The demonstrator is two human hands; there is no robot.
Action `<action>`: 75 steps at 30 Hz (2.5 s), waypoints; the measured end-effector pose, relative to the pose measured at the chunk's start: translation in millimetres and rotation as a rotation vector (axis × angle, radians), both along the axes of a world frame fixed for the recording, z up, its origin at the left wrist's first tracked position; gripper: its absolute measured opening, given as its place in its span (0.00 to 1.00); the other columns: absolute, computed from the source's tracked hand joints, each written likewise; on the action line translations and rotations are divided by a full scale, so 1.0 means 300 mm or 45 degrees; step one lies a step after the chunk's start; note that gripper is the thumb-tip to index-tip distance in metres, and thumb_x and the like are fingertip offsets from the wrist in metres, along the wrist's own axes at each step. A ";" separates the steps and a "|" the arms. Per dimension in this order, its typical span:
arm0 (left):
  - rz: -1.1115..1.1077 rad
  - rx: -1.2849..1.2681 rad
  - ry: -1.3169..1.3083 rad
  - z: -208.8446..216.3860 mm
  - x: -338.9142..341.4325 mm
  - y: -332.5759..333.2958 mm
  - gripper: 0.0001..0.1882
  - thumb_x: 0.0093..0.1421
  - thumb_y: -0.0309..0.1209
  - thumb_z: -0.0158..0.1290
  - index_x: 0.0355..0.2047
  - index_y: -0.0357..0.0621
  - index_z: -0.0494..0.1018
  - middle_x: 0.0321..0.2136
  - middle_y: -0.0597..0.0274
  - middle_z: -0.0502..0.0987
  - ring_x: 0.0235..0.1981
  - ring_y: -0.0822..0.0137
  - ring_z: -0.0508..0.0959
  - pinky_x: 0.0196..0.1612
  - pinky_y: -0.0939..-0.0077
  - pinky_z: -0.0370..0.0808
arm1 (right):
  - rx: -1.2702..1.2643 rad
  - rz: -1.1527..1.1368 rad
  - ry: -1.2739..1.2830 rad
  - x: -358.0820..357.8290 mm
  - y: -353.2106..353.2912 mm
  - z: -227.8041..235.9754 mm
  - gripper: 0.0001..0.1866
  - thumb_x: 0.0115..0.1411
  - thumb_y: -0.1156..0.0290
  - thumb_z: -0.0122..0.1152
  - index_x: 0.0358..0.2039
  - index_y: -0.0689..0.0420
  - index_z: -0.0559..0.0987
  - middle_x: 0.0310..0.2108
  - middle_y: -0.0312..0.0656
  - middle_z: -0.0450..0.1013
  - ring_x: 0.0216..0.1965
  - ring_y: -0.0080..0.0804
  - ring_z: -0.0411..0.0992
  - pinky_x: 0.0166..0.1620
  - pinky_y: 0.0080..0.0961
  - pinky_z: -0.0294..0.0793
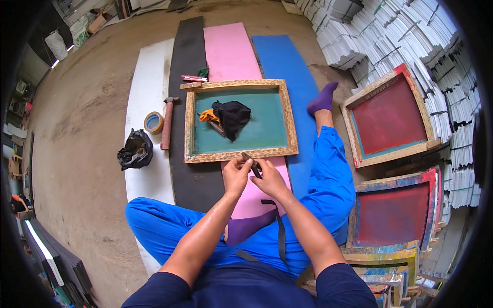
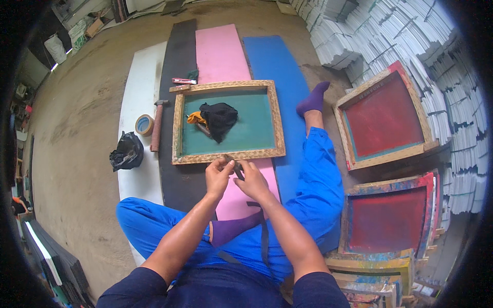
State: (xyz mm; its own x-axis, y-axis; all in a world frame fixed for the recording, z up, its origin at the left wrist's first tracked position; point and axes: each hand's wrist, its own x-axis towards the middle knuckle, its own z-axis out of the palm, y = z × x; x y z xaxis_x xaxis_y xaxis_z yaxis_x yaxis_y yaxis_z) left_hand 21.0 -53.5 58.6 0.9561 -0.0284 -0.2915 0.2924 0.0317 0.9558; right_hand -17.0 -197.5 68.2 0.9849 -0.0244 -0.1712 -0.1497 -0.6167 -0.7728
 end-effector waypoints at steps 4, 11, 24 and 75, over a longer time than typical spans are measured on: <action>-0.150 0.421 -0.078 0.052 -0.002 -0.025 0.21 0.62 0.41 0.63 0.48 0.37 0.81 0.39 0.53 0.85 0.38 0.63 0.85 0.45 0.67 0.79 | 0.261 -0.269 0.204 -0.047 -0.121 -0.092 0.24 0.50 0.70 0.64 0.50 0.60 0.75 0.37 0.51 0.77 0.41 0.48 0.77 0.45 0.40 0.76; -0.407 1.426 -0.715 -0.044 0.064 0.151 0.30 0.53 0.43 0.68 0.55 0.47 0.76 0.58 0.57 0.74 0.62 0.51 0.68 0.61 0.53 0.66 | 0.822 -0.697 0.561 -0.052 -0.245 -0.084 0.19 0.66 0.62 0.57 0.54 0.58 0.72 0.32 0.44 0.76 0.25 0.31 0.77 0.24 0.30 0.77; -0.555 1.647 -1.012 -0.145 0.225 0.271 0.20 0.52 0.40 0.66 0.43 0.48 0.79 0.39 0.66 0.82 0.45 0.59 0.78 0.59 0.52 0.69 | 0.401 -0.524 0.695 -0.027 -0.350 -0.115 0.13 0.68 0.62 0.57 0.44 0.59 0.74 0.32 0.43 0.76 0.29 0.33 0.77 0.27 0.35 0.76; -0.436 1.484 -0.993 -0.167 0.205 0.276 0.22 0.52 0.37 0.67 0.47 0.44 0.78 0.45 0.63 0.81 0.48 0.57 0.76 0.57 0.59 0.70 | 0.783 -0.757 0.771 -0.034 -0.253 -0.214 0.08 0.64 0.64 0.58 0.37 0.54 0.74 0.20 0.39 0.71 0.14 0.30 0.68 0.16 0.30 0.66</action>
